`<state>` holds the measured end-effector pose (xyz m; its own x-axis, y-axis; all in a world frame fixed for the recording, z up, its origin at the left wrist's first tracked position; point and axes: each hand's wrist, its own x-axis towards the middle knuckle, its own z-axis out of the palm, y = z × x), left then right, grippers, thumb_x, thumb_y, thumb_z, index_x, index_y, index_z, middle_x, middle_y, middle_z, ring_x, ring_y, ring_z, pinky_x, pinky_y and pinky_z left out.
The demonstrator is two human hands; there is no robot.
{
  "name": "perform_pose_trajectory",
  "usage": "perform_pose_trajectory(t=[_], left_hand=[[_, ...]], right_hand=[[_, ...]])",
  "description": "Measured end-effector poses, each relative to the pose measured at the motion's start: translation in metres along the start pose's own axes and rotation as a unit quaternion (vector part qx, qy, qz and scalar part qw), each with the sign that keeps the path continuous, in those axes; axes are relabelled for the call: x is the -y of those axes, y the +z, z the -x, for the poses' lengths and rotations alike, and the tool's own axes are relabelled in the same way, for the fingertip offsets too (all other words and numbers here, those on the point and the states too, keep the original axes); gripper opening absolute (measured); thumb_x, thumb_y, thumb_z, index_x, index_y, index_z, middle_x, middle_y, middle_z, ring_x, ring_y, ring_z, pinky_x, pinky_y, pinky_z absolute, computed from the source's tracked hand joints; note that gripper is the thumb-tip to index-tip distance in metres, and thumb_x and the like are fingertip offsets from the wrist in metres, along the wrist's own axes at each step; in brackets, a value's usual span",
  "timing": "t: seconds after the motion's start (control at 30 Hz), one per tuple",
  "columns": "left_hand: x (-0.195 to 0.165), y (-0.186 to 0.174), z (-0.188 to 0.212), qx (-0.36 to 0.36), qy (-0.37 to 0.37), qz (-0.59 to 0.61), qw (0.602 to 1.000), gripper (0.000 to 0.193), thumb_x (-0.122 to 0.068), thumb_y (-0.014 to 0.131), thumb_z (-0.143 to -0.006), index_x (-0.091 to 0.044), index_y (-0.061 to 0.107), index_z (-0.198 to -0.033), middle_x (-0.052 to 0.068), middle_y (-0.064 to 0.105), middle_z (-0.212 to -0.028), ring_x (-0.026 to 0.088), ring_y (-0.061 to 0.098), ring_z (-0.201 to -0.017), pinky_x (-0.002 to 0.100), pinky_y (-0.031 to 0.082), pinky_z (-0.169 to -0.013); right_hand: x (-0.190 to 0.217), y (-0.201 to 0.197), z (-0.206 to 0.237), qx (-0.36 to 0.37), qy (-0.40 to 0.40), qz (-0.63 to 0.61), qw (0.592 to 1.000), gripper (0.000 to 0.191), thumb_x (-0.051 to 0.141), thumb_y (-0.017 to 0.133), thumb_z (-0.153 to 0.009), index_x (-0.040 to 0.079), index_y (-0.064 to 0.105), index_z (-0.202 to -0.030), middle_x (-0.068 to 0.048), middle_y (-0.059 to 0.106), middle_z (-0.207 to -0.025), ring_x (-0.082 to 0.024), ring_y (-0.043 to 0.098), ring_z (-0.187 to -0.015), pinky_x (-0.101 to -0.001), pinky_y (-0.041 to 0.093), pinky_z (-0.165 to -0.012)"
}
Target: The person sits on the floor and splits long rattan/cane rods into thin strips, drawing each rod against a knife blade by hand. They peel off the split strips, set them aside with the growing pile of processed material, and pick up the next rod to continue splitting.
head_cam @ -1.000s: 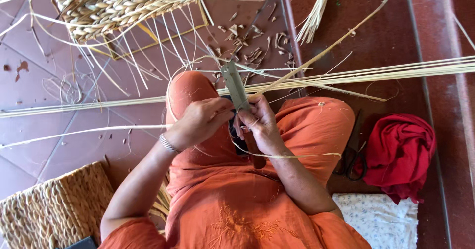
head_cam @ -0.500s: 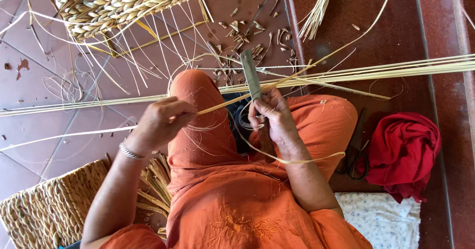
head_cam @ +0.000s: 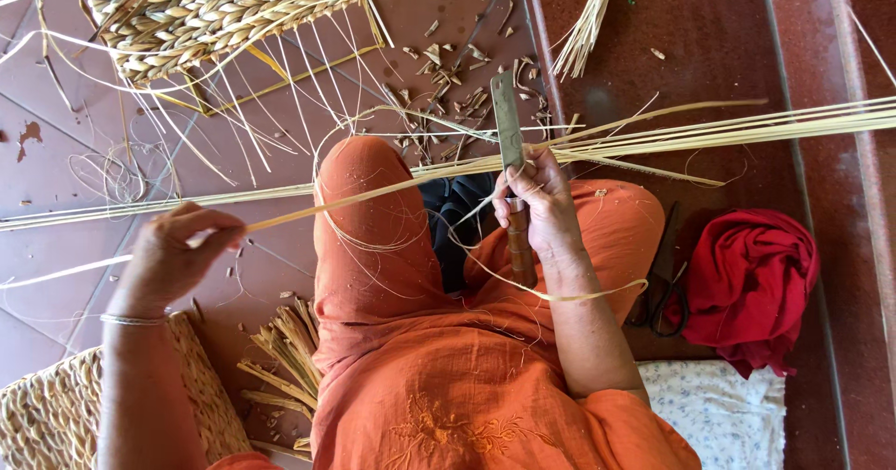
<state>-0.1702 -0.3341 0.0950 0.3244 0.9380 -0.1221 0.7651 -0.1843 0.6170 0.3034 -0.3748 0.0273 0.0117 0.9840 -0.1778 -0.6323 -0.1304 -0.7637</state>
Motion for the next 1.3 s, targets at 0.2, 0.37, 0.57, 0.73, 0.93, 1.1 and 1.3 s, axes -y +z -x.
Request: perform_pose_trajectory(t=[0.2,0.37,0.57,0.73,0.93,1.1,1.3], left_hand=[[-0.011,0.011,-0.018,-0.043,0.03,-0.158,0.986,0.033,-0.026,0.08,-0.087,-0.014,0.076,-0.117,0.01,0.072,-0.12,0.031,0.063,-0.115,0.047,0.046,-0.1],[-0.098,0.09,-0.047,-0.05,0.186,-0.025,0.981,0.042,-0.023,0.077,-0.09,-0.011,0.067,-0.129,0.014,0.068,-0.13,0.033,0.06,-0.123,0.046,0.045,-0.108],[-0.157,0.134,-0.074,-0.012,0.176,0.212,0.961,0.009,-0.011,0.069,-0.098,-0.007,0.068,-0.106,0.006,0.073,-0.092,0.016,0.072,-0.08,0.029,0.059,-0.071],[-0.133,0.106,-0.071,0.046,0.097,0.17,0.98,0.006,-0.007,0.072,-0.095,-0.004,0.071,-0.101,0.006,0.073,-0.083,0.013,0.067,-0.07,0.028,0.055,-0.064],[-0.096,0.078,-0.05,0.021,0.087,0.173,0.981,0.005,-0.009,0.072,-0.095,-0.006,0.073,-0.099,0.002,0.074,-0.087,0.008,0.068,-0.077,0.027,0.056,-0.067],[-0.063,0.062,-0.039,0.012,0.02,0.13,0.991,0.009,-0.01,0.077,-0.091,-0.006,0.074,-0.098,0.004,0.074,-0.087,0.01,0.065,-0.075,0.029,0.053,-0.067],[-0.018,0.05,-0.028,0.017,-0.01,0.197,0.98,0.009,-0.011,0.074,-0.094,-0.006,0.074,-0.103,0.001,0.073,-0.092,0.008,0.066,-0.085,0.027,0.054,-0.077]], right_hand=[[-0.002,0.017,0.01,-0.027,-0.007,0.134,0.991,0.013,0.015,0.061,-0.105,0.009,0.053,-0.115,-0.008,0.068,-0.081,-0.015,0.062,-0.061,-0.0287,0.051,-0.048],[-0.019,0.04,0.024,-0.002,0.011,0.151,0.988,0.015,0.017,0.059,-0.105,0.011,0.052,-0.116,-0.007,0.07,-0.083,-0.014,0.063,-0.061,-0.0277,0.053,-0.047],[-0.022,0.051,0.035,0.019,0.034,0.095,0.995,0.018,0.014,0.061,-0.105,0.011,0.055,-0.122,-0.005,0.068,-0.082,-0.014,0.061,-0.061,-0.026,0.046,-0.047],[-0.011,0.036,0.032,0.004,0.009,0.097,0.995,0.015,0.015,0.061,-0.105,0.011,0.056,-0.118,-0.007,0.068,-0.081,-0.016,0.061,-0.061,-0.0295,0.049,-0.048],[-0.001,0.022,0.024,-0.007,-0.02,0.031,0.999,0.014,0.013,0.064,-0.104,0.009,0.056,-0.115,-0.009,0.067,-0.081,-0.018,0.061,-0.062,-0.029,0.048,-0.049],[0.01,0.018,0.024,-0.022,-0.022,0.02,0.999,0.015,0.012,0.066,-0.102,0.008,0.054,-0.11,-0.009,0.065,-0.081,-0.018,0.061,-0.062,-0.0288,0.048,-0.049],[0.019,0.014,0.025,-0.012,-0.058,0.016,0.998,0.017,0.013,0.069,-0.103,0.006,0.055,-0.11,-0.007,0.063,-0.083,-0.017,0.059,-0.061,-0.0283,0.047,-0.05]])
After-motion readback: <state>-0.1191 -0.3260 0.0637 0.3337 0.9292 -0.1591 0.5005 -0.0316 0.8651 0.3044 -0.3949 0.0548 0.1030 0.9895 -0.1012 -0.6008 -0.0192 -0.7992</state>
